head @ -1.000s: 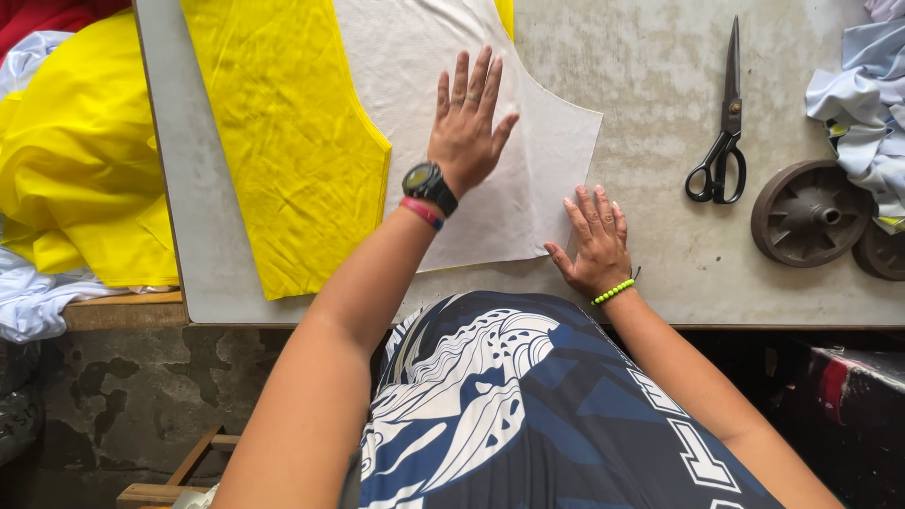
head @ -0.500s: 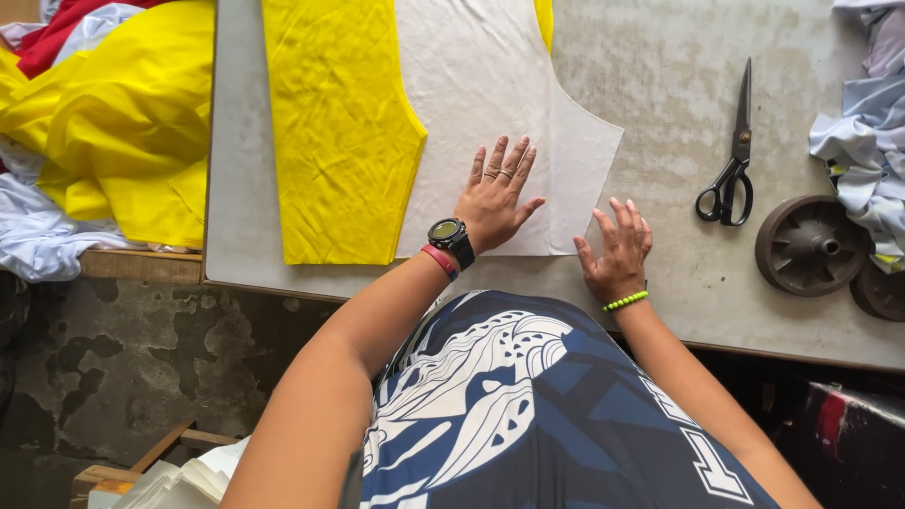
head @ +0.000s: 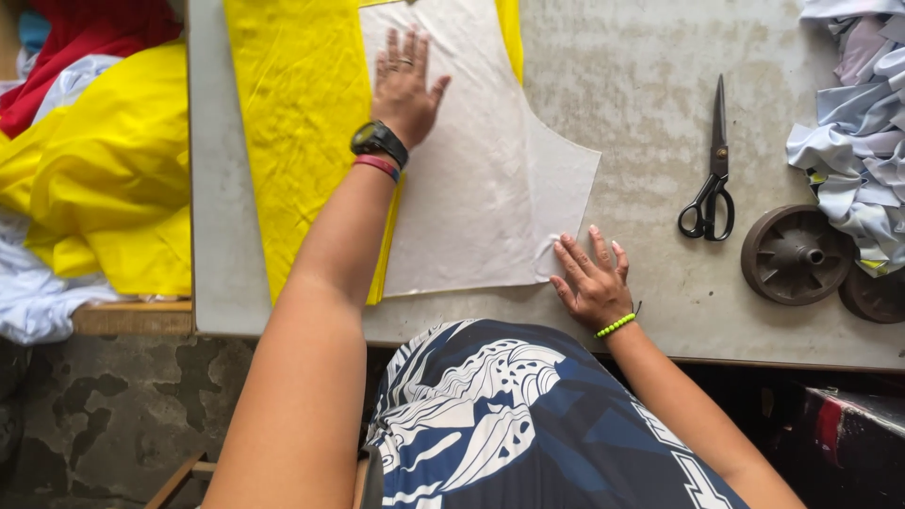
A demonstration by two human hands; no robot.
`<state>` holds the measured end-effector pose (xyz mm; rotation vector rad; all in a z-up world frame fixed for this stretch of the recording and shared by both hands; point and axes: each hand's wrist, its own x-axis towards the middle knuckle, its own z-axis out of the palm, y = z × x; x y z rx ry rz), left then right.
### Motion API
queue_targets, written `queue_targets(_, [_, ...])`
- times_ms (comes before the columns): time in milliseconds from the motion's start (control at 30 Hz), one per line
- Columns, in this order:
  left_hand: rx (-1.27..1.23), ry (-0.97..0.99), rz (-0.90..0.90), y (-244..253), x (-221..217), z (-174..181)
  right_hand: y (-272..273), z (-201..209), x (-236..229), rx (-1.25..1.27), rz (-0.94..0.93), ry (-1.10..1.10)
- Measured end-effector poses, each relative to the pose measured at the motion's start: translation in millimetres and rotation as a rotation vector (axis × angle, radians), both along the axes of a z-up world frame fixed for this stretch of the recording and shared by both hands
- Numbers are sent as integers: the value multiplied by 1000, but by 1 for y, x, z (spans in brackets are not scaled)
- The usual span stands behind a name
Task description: The person places a white paper pattern on a yellow fabric and uses scissors to cut the fabric along the pattern's edges. After cutting, the person removes the pattern and folds the cut fabric piece.
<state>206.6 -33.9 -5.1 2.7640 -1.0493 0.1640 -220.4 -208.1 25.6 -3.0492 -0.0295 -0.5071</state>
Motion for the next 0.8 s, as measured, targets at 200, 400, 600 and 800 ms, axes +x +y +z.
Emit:
queue_targets(200, [194, 223, 127, -30, 50, 48, -2, 2, 4, 60, -6, 8])
queue_targets(400, [233, 292, 167, -70, 48, 38, -4, 1, 5, 53, -19, 45])
queue_targets(600, [32, 159, 71, -107, 42, -6, -6, 3, 9, 57, -13, 56])
queue_targets(800, [60, 206, -11, -114, 41, -4, -4, 2, 6, 55, -14, 54])
